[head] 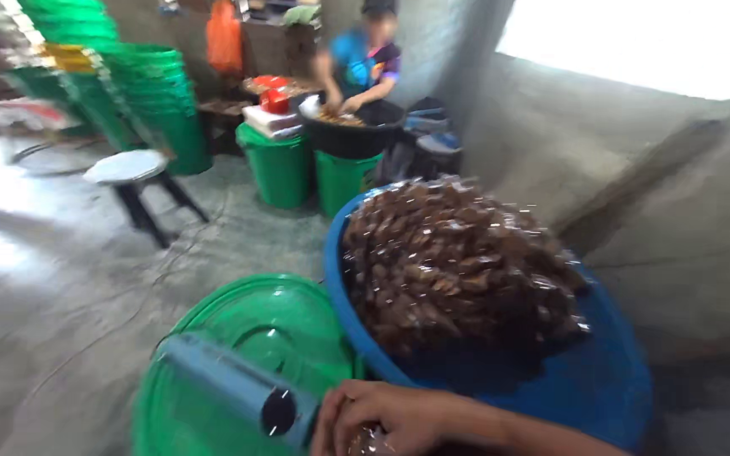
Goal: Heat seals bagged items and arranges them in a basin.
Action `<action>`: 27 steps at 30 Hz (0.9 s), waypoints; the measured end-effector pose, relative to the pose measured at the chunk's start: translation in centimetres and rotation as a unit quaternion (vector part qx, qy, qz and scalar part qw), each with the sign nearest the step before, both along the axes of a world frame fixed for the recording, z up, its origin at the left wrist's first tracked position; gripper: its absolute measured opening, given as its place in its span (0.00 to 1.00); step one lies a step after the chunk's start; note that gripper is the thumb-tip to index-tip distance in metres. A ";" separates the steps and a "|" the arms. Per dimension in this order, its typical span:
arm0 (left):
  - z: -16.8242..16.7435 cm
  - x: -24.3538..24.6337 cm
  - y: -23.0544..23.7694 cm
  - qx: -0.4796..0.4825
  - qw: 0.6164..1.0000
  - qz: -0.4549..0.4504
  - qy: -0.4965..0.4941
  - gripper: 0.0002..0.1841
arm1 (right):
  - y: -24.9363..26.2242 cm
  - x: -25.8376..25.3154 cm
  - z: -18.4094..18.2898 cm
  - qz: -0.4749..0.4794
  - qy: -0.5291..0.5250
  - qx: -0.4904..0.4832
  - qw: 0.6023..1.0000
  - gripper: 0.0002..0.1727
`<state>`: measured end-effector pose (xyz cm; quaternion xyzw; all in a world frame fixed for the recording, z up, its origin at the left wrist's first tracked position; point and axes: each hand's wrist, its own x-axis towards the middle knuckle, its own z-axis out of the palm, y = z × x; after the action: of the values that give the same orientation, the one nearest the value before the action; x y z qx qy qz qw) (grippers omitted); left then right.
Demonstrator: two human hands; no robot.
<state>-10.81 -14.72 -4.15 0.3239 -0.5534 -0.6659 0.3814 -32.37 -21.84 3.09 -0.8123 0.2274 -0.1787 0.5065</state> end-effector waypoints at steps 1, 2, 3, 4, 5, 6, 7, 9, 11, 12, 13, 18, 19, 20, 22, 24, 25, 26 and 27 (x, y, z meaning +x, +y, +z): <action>0.0 0.1 0.2 0.041 0.999 -0.016 -0.008 0.42 | 1.4 1.0 -1.7 -0.029 -0.029 0.018 0.999 0.10; -0.4 0.1 0.6 0.093 0.996 0.001 0.003 0.42 | 2.6 1.8 -3.4 -0.087 -0.052 0.044 0.994 0.12; -1.0 0.2 1.3 0.140 0.989 0.045 0.018 0.43 | 3.7 2.5 -4.5 -0.153 -0.059 0.102 0.981 0.16; -1.6 0.4 1.7 0.172 0.980 0.093 0.028 0.44 | 4.4 3.2 -4.8 -0.211 -0.053 0.190 0.958 0.20; -2.2 0.7 2.2 0.188 0.971 0.145 0.025 0.41 | 4.6 4.0 -4.7 -0.248 -0.049 0.292 0.922 0.22; -2.6 1.1 2.6 0.191 0.963 0.189 0.015 0.38 | 4.6 4.5 -4.9 -0.255 -0.050 0.389 0.884 0.21; -2.9 1.5 2.9 0.182 0.957 0.224 0.004 0.35 | 4.5 5.0 -5.3 -0.250 -0.043 0.448 0.857 0.20; -3.1 2.1 3.2 0.163 0.948 0.274 -0.019 0.31 | 3.8 6.4 -6.3 -0.261 0.019 0.416 0.871 0.15; -3.3 2.4 2.8 0.153 0.931 0.326 -0.061 0.31 | 2.4 8.3 -7.5 -0.275 0.085 0.263 0.921 0.10; -3.6 2.6 2.3 0.146 0.916 0.362 -0.088 0.32 | 1.3 9.3 -8.1 -0.277 0.107 0.180 0.938 0.11; -4.0 2.9 1.7 0.135 0.902 0.395 -0.113 0.33 | 0.4 10.3 -8.5 -0.273 0.127 0.098 0.949 0.13; -5.7 3.9 -1.9 0.124 0.855 0.489 -0.120 0.34 | -5.3 14.5 -7.7 -0.201 0.288 -0.048 0.935 0.20; -5.2 4.3 -2.4 0.129 0.853 0.491 -0.116 0.35 | -6.6 14.8 -6.3 -0.200 0.282 -0.016 0.938 0.21; -4.8 4.9 -2.9 0.133 0.853 0.492 -0.116 0.35 | -7.5 14.6 -5.1 -0.191 0.250 0.011 0.949 0.22; -4.5 6.0 -4.0 0.133 0.845 0.504 -0.116 0.35 | -7.6 13.9 -2.3 -0.094 0.212 0.024 0.973 0.24; -4.6 7.1 -4.7 0.127 0.838 0.517 -0.119 0.35 | -5.3 14.1 -0.2 0.022 0.298 -0.033 0.954 0.33; -4.6 7.6 -4.9 0.125 0.835 0.521 -0.129 0.35 | -4.0 14.6 -0.1 0.044 0.358 -0.059 0.931 0.39; -4.7 8.0 -4.9 0.125 0.833 0.520 -0.143 0.35 | -2.8 15.1 -0.6 0.045 0.401 -0.072 0.912 0.44; -4.9 8.4 -4.8 0.127 0.832 0.516 -0.157 0.35 | -2.0 15.5 -1.6 0.030 0.421 -0.080 0.903 0.47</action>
<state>-2.43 -19.51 -9.03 0.7081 -0.2688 -0.3769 0.5333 -16.85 -23.87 1.48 -0.8561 0.3799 0.1775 0.3021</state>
